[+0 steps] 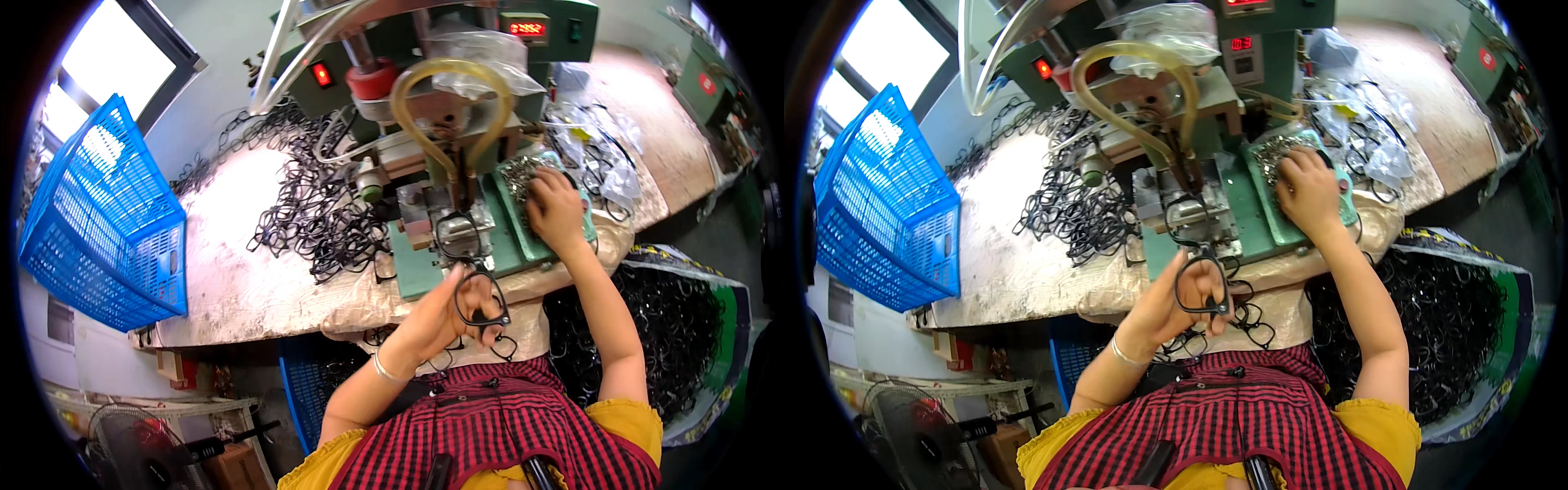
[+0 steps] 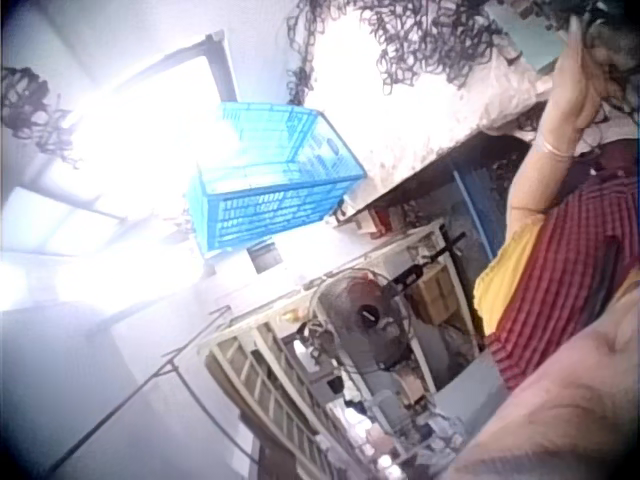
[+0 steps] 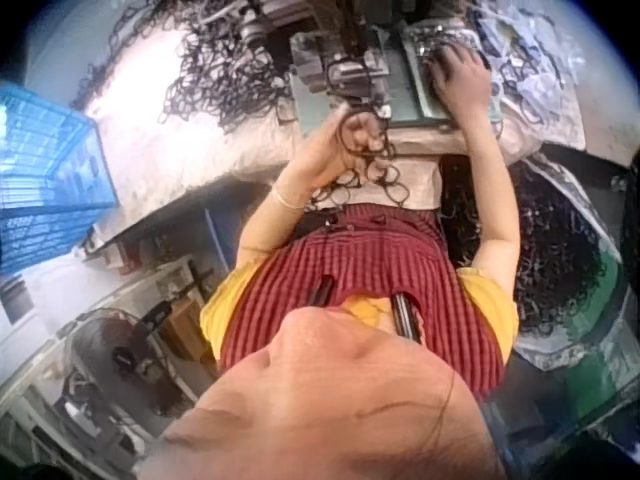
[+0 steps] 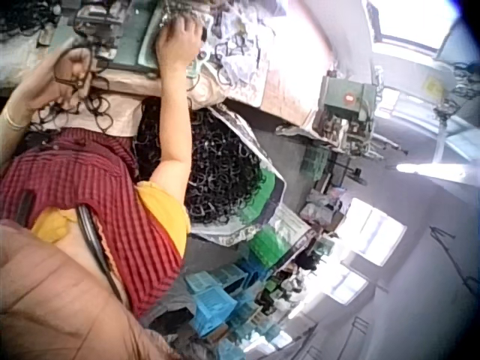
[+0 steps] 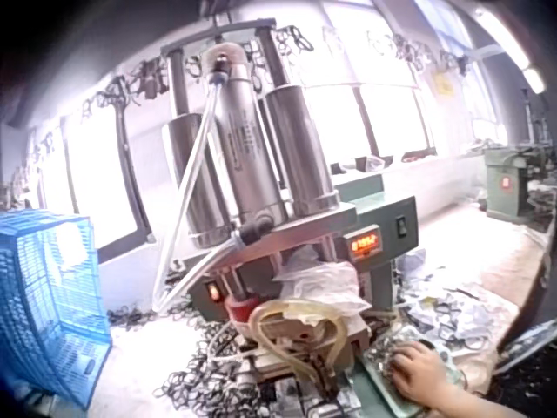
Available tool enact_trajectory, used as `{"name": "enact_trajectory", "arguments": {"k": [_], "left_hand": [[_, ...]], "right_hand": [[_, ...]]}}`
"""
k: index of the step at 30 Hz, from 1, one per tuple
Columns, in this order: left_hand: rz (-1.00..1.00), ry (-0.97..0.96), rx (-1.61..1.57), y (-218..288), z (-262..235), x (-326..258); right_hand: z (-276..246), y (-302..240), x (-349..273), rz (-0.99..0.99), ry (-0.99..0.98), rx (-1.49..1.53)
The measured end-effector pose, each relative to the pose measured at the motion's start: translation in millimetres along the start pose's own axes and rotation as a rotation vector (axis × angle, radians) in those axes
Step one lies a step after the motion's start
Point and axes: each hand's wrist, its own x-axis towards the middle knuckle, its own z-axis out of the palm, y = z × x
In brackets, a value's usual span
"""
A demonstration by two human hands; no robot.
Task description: The person repeatedly picks up black eyeglass frames from a pile, places them into a green fixture on a machine, and presses a lever to attach small metal screws. The person then removes the assembled glasses and places them on the table, continuing the cycle with additional frames.
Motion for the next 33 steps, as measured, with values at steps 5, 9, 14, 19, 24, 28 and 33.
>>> {"name": "enact_trajectory", "arguments": {"k": [5,9,14,19,24,28,33], "left_hand": [[0.535,0.649,0.698,11,-6,-77],[1.023,1.045,1.051,74,-24,-111],[0.956,1.285,1.639,137,-75,-93],[0.565,1.292,2.217,160,-150,-59],[0.177,1.377,2.090,147,-243,-74],[0.505,1.310,2.138,149,-247,-90],[1.282,1.362,1.901,154,-153,-60]], "right_hand": [[-19,-8,-18,0.089,0.116,-0.216],[-14,-3,-19,0.090,0.064,-0.122],[-5,-15,-2,0.289,0.108,0.074],[-8,-5,-10,0.400,0.137,0.139],[-32,-8,-48,0.514,0.228,0.170],[-50,-18,-60,0.584,0.186,0.330],[-51,-64,-6,0.318,0.117,0.568]]}}
